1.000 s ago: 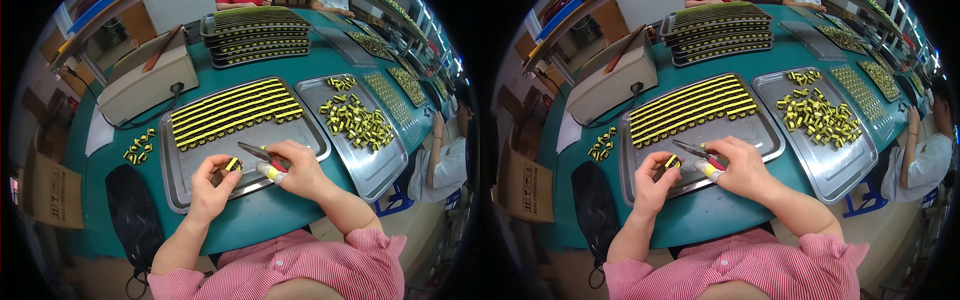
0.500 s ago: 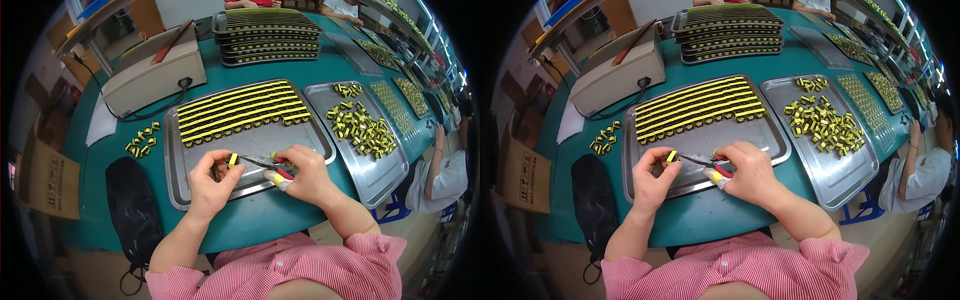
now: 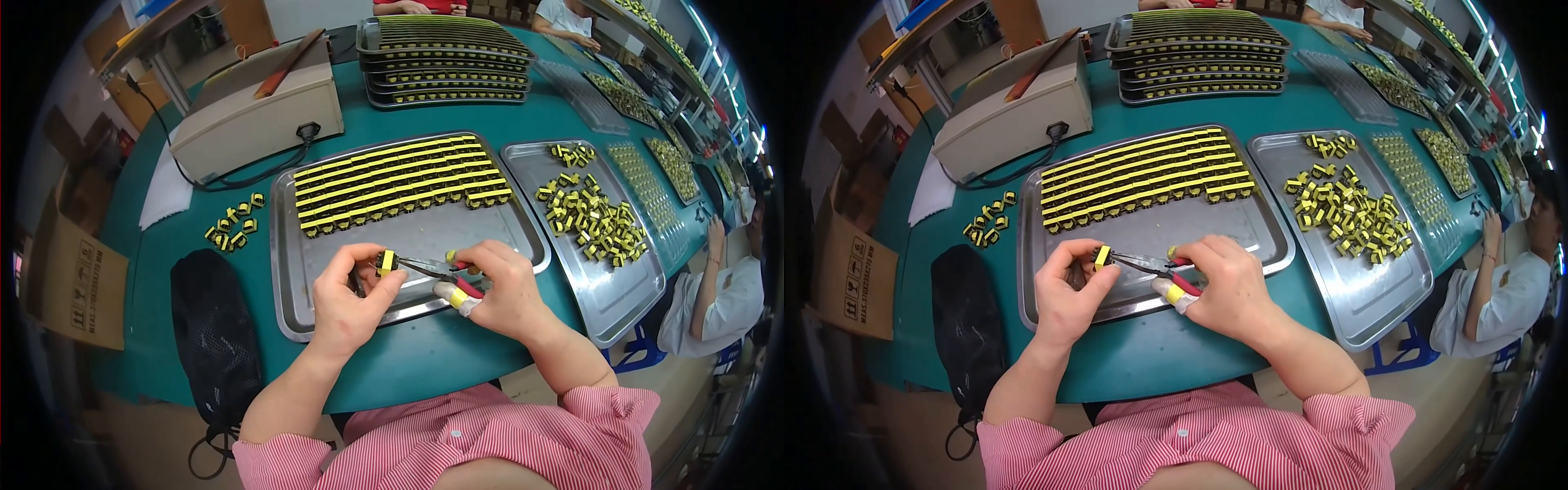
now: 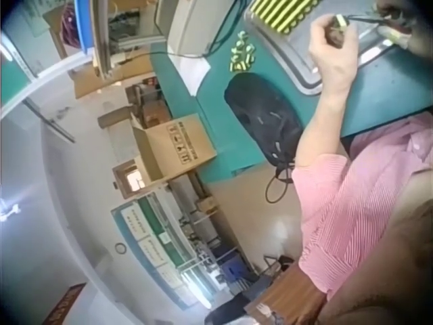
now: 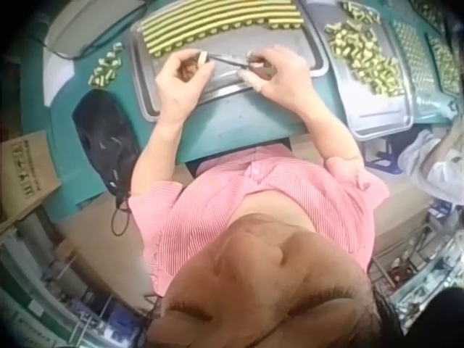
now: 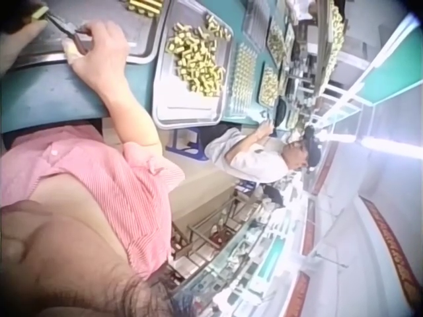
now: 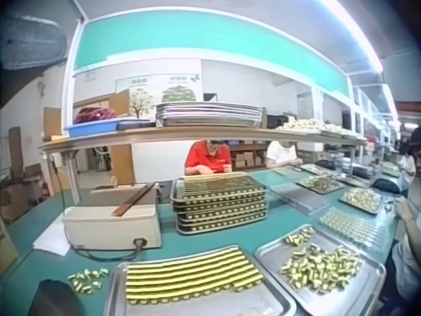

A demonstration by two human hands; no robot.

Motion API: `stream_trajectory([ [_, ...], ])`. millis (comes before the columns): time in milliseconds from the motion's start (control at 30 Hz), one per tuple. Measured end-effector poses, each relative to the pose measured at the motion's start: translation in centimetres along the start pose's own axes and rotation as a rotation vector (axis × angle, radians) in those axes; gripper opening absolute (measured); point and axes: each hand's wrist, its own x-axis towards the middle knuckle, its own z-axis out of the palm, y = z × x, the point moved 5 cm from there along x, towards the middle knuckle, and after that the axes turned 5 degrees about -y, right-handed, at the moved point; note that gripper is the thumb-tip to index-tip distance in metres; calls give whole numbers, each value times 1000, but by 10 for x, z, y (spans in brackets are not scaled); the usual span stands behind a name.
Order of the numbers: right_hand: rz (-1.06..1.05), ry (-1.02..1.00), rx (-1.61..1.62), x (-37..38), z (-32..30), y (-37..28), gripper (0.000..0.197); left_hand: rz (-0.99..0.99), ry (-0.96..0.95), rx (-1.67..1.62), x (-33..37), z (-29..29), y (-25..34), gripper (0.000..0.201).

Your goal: The person assembles small yellow electronic components by hand at a factory workstation.

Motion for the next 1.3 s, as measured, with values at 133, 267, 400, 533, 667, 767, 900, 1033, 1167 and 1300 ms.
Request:
stream_trajectory([
  [133,-5,7,-3,0,0,0,32,14,7,4,0,0,2,27],
  [267,-11,-1,-11,0,1,0,32,41,19,22,-1,0,3,27],
  [400,20,-5,-16,-1,0,1,31,105,47,108,0,0,6,28],
  [533,38,3,-20,-2,-2,2,30,109,41,147,0,-1,7,28],
  [667,29,12,-38,-1,-5,1,31,122,26,162,0,0,9,26],
  [767,10,13,-55,-1,-6,0,31,133,7,185,0,-2,9,25],
  [900,14,1,-63,0,-5,1,31,111,-13,163,0,-2,7,25],
  [1033,43,-21,21,1,0,5,33,77,-16,126,1,-1,7,25],
  [1167,30,-3,23,1,-1,4,33,30,-18,45,1,-2,2,24],
  [1300,-7,2,9,1,0,1,33,23,-19,32,1,-1,2,24],
])
